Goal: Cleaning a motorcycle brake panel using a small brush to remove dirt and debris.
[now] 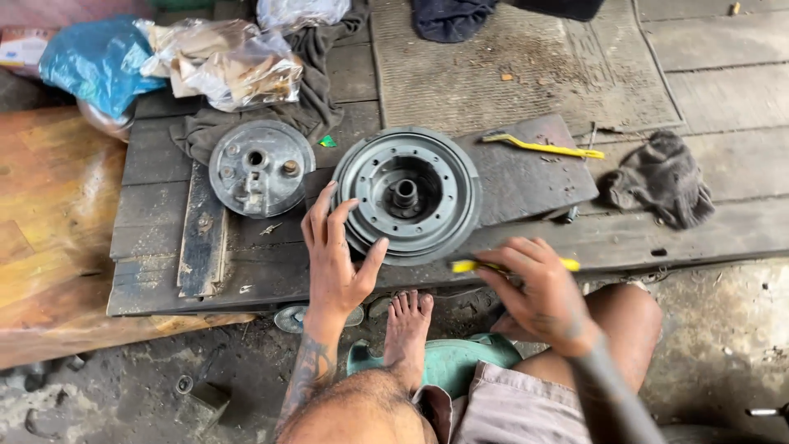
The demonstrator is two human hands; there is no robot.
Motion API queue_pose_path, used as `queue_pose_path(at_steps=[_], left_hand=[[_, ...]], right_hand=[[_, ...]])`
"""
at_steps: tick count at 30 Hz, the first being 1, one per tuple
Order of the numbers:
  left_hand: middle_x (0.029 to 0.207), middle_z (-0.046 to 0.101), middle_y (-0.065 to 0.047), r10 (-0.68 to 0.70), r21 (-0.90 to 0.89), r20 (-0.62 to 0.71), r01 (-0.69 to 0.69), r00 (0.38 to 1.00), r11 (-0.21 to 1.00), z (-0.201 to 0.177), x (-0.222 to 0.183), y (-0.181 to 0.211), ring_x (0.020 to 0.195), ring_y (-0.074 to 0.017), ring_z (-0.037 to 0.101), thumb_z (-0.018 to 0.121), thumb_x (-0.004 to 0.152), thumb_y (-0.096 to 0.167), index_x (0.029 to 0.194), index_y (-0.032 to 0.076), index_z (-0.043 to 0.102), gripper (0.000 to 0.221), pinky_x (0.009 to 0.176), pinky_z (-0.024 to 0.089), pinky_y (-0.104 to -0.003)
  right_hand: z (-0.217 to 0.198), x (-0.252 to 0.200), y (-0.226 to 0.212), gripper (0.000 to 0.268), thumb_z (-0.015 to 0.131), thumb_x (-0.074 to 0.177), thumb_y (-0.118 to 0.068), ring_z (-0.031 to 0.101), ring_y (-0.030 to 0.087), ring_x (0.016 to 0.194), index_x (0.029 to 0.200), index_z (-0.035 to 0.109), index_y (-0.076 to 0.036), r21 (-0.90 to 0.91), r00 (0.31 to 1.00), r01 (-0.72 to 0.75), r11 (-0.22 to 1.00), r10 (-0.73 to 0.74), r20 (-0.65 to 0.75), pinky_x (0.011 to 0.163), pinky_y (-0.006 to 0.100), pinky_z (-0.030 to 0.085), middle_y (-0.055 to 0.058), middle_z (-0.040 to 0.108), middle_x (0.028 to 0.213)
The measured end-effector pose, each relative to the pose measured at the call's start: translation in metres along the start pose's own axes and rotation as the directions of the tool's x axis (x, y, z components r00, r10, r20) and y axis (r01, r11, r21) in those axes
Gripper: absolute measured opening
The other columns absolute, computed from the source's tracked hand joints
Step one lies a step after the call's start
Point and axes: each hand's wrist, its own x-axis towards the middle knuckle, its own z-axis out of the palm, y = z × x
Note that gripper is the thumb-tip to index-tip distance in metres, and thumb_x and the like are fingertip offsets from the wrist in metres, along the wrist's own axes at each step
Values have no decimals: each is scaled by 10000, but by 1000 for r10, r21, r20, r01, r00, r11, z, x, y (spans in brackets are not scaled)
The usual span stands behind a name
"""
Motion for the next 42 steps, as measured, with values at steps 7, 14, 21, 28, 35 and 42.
queue_pose_path(at_steps=[7, 14, 21, 28, 35, 42], left_hand=[[1641, 300, -231, 84, 135, 156, -106, 984, 985, -2, -5, 4, 1505, -460, 208, 655, 857, 685, 1380, 127, 557, 771, 1214, 119, -577], [1493, 555, -146, 231, 243, 148, -261, 962, 934, 10, -9, -11, 1405, -397, 458, 744, 766, 733, 1339, 108, 621, 857, 1170, 314, -564], [1458, 592, -132, 220, 263, 144, -252, 965, 931, 13, -12, -18, 1376, -411, 501, 686, 731, 813, 1330, 125, 637, 914, 1137, 373, -543], [1446, 602, -159, 237, 265, 106, -257, 966, 929, 14, -11, -12, 1353, -441, 527, 674, 798, 765, 1328, 95, 643, 855, 1121, 400, -541], [1443, 607, -150, 256, 259, 85, -270, 963, 927, 15, -9, -9, 1357, -425, 535, 671, 812, 740, 1327, 95, 644, 826, 1107, 413, -520], [1425, 621, -157, 243, 251, 69, -253, 967, 934, 16, -8, -7, 1334, -432, 550, 685, 811, 730, 1315, 92, 654, 813, 1088, 423, -525]], right_hand=[[-11, 22, 38, 109, 754, 954, -271, 635, 156, 799, 1059, 738, -246, -238, 947, -100, 966, 19, -320, 866, 337, 412, -71, 625, 794], [-12, 23, 48, 73, 737, 950, -233, 642, 206, 758, 1022, 749, -235, -299, 968, -137, 944, 64, -241, 775, 370, 456, -17, 614, 756], [5, 33, 26, 50, 730, 915, -162, 685, 296, 698, 961, 748, -159, 168, 985, -16, 986, 44, -167, 663, 392, 540, 52, 655, 741], [9, 23, 34, 48, 741, 941, -153, 688, 291, 682, 988, 732, -150, 76, 971, -63, 995, 79, -225, 627, 378, 550, 51, 648, 773], [9, 16, 47, 51, 721, 946, -104, 677, 277, 671, 952, 724, -154, 2, 968, -22, 1000, 22, -248, 635, 384, 557, 37, 628, 736], [15, 15, 53, 37, 717, 1016, -158, 678, 203, 679, 1038, 745, -148, -85, 952, -39, 996, 11, -307, 632, 319, 550, 5, 639, 788]])
